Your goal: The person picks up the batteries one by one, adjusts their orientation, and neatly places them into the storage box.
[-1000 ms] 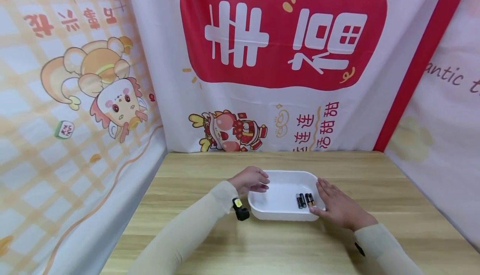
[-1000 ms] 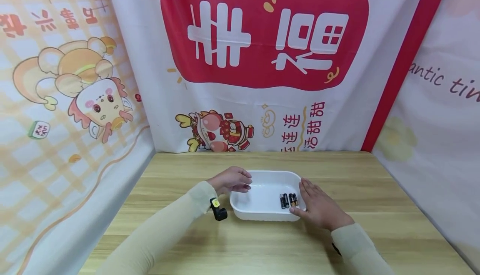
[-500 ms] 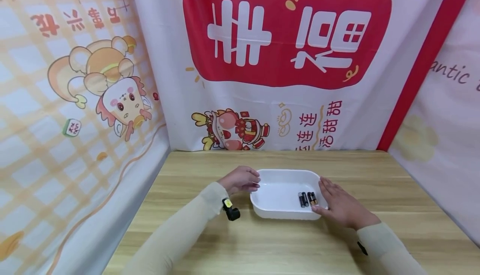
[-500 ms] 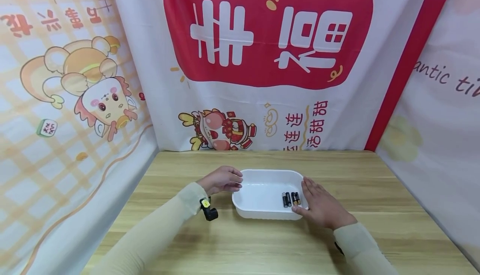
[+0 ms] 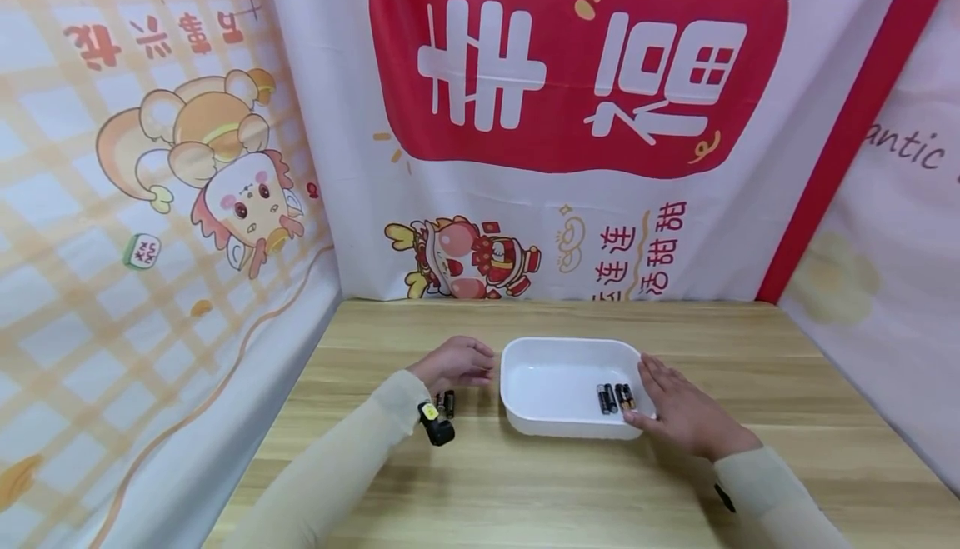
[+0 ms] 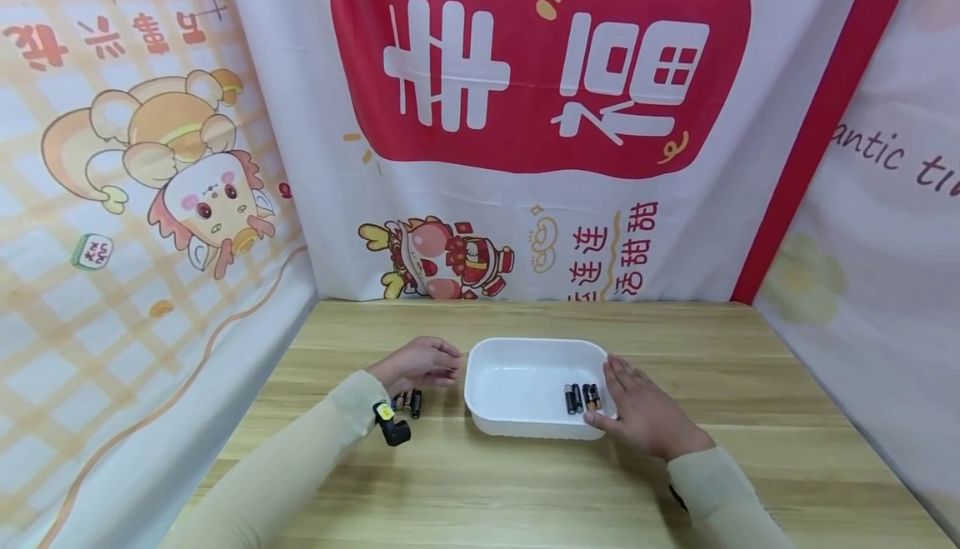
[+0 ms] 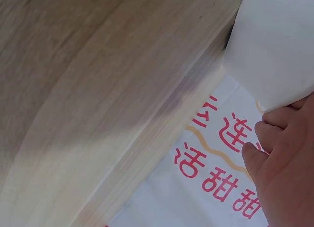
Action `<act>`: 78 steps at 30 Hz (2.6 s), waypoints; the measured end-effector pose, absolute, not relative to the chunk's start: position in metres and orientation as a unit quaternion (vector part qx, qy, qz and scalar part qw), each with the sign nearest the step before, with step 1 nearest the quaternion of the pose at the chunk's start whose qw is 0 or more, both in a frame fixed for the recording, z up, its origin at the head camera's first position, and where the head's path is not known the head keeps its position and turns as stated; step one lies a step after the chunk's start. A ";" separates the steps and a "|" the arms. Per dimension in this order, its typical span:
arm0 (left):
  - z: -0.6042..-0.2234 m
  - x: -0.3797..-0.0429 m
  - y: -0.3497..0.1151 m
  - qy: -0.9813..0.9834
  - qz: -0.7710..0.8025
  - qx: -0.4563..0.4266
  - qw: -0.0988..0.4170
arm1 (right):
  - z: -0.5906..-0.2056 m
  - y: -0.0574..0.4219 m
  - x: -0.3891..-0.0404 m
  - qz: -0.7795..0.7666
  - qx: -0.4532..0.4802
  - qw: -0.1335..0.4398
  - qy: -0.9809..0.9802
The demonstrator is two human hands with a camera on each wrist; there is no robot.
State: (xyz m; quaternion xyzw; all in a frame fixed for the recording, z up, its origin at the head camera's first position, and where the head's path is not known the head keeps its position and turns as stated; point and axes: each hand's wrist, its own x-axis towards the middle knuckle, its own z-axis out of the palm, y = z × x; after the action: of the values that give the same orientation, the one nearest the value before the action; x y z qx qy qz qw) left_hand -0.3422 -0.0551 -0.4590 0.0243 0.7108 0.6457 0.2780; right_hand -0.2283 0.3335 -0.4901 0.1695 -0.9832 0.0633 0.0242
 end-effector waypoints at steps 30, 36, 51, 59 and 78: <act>-0.485 -0.345 -0.126 0.725 0.642 -0.025 0.250 | -0.492 0.337 -0.231 0.063 0.176 0.027 -0.982; -0.492 -0.342 -0.143 0.730 0.639 -0.036 0.237 | -0.492 0.338 -0.231 0.065 0.177 0.027 -0.982; -0.506 -0.338 -0.162 0.734 0.634 -0.060 0.236 | -0.493 0.337 -0.231 0.071 0.168 0.019 -0.983; -0.506 -0.337 -0.156 0.761 0.606 -0.068 0.222 | -0.494 0.338 -0.231 0.071 0.171 0.022 -0.982; -0.499 -0.334 -0.148 0.885 0.436 -0.050 0.153 | -0.493 0.339 -0.230 0.075 0.173 0.026 -0.982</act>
State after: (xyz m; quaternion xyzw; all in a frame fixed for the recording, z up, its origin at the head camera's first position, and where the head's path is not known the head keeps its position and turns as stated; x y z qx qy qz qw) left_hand -0.3341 -0.1484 -0.4990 -0.0501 0.8852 0.4363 0.1532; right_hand -0.2301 0.3391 -0.4934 0.1731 -0.9817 0.0752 0.0264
